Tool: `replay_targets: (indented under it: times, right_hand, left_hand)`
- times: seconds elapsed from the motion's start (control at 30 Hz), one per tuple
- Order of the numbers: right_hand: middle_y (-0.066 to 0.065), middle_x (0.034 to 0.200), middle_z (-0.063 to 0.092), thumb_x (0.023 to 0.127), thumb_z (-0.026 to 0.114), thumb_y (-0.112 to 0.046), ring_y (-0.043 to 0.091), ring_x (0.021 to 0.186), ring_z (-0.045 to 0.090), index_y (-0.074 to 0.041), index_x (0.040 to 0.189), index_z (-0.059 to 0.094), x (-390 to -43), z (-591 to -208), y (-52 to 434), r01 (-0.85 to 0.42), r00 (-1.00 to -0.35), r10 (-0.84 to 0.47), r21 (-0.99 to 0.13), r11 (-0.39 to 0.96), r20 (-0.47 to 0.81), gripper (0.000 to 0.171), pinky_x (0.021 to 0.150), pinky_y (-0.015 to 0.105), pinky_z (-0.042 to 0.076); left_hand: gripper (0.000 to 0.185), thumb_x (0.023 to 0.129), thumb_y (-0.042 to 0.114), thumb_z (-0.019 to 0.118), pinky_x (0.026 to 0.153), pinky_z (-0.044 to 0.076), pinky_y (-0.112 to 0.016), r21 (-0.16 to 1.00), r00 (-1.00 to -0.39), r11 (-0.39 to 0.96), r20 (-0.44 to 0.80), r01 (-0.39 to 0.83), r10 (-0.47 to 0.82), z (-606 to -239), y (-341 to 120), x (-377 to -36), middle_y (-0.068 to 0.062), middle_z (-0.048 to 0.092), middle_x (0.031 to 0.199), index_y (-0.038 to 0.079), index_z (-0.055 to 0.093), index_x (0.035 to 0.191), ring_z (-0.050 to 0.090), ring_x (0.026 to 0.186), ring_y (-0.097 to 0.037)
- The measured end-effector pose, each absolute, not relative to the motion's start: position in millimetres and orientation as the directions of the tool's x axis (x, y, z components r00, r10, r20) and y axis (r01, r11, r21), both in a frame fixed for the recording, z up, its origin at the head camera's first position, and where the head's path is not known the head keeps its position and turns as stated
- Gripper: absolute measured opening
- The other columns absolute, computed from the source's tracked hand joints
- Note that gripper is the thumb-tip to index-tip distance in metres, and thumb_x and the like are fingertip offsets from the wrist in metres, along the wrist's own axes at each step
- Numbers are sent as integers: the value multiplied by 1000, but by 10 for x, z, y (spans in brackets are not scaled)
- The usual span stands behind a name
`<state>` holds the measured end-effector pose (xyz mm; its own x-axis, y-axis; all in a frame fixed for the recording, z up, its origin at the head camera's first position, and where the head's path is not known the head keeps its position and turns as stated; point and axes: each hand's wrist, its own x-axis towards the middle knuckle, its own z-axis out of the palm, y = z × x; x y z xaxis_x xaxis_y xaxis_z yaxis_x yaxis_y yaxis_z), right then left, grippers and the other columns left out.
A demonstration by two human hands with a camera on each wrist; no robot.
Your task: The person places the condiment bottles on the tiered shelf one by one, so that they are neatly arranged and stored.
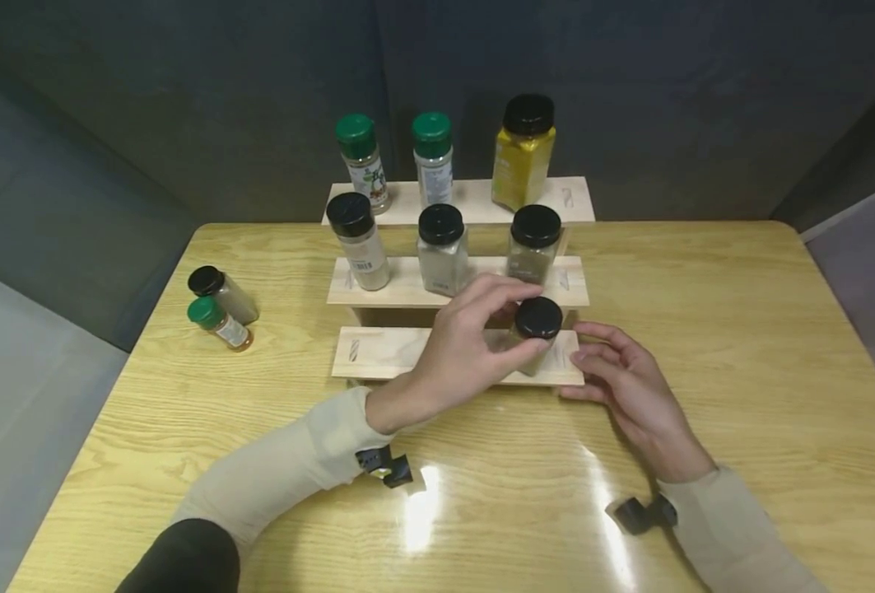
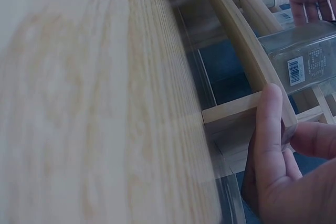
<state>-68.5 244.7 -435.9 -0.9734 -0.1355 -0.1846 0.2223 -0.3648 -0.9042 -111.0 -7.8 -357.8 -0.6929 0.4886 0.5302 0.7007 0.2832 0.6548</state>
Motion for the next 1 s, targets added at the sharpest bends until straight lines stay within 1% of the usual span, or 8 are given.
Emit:
replay_targets:
  times: [0.1, 0.2, 0.3, 0.4, 0.53, 0.73, 0.87, 1.0]
  right_hand:
    - [6, 110, 67, 110, 54, 12, 16, 99, 69, -15, 132, 69, -689, -4369, 2442, 217, -974, -142, -903, -372, -176, 38, 81, 40, 68]
    - [6, 108, 66, 109, 53, 13, 16, 98, 69, -14, 131, 70, -694, -4377, 2442, 208, -976, -142, -901, -382, -165, 39, 80, 41, 68]
    - [7, 107, 66, 109, 52, 15, 17, 97, 70, -13, 130, 70, -698, -4384, 2445, 201, -978, -139, -896, -397, -158, 40, 79, 42, 68]
    - [7, 107, 67, 108, 51, 16, 17, 96, 70, -13, 129, 71, -700, -4394, 2449, 199, -978, -143, -890, -410, -153, 41, 80, 43, 68]
    - [7, 106, 66, 108, 51, 16, 17, 96, 70, -13, 130, 72, -700, -4406, 2453, 197, -978, -151, -888, -415, -146, 41, 80, 43, 68]
    - [7, 105, 66, 109, 50, 16, 17, 96, 70, -12, 130, 72, -691, -4417, 2455, 195, -978, -156, -887, -418, -141, 42, 79, 42, 68]
    - [7, 106, 66, 109, 50, 16, 17, 96, 69, -13, 130, 72, -698, -4406, 2450, 196, -978, -155, -889, -414, -143, 42, 80, 42, 68]
    - [7, 105, 67, 109, 50, 16, 17, 96, 70, -12, 130, 73, -710, -4398, 2447, 193, -978, -159, -888, -418, -137, 42, 80, 43, 68]
  left_hand:
    - [58, 89, 16, 94, 109, 45, -17, 652, -683, 259, 560, 712, 469, -3593, -170, -1063, -13, 66, 135, -2, 68, 138, 63, 124, -21]
    - [56, 87, 13, 94, 110, 47, -20, 644, -674, 241, 597, 726, 435, -3617, -308, -1019, -14, 66, 134, -2, 69, 135, 66, 121, -23]
    - [50, 87, 10, 94, 108, 51, -22, 633, -675, 252, 627, 732, 389, -3665, -481, -980, -15, 68, 131, -2, 71, 130, 67, 122, -25]
    - [45, 87, 7, 93, 102, 57, -27, 625, -683, 276, 643, 730, 348, -3733, -672, -940, -16, 69, 129, -2, 73, 127, 68, 117, -26]
    - [42, 86, 1, 91, 94, 61, -35, 646, -709, 292, 644, 705, 287, -3801, -948, -901, -16, 70, 124, -4, 74, 124, 69, 105, -30]
    - [36, 87, -2, 89, 93, 60, -42, 697, -776, 354, 608, 623, 170, -3839, -1414, -903, -17, 73, 120, -5, 75, 120, 68, 103, -33]
    - [32, 88, -2, 89, 94, 58, -40, 720, -802, 400, 594, 566, 65, -3859, -1759, -921, -16, 74, 119, -4, 76, 118, 68, 105, -33]
    - [31, 88, -6, 88, 94, 56, -34, 728, -798, 437, 601, 529, -35, -3867, -2070, -921, -18, 74, 117, -5, 77, 117, 67, 105, -35]
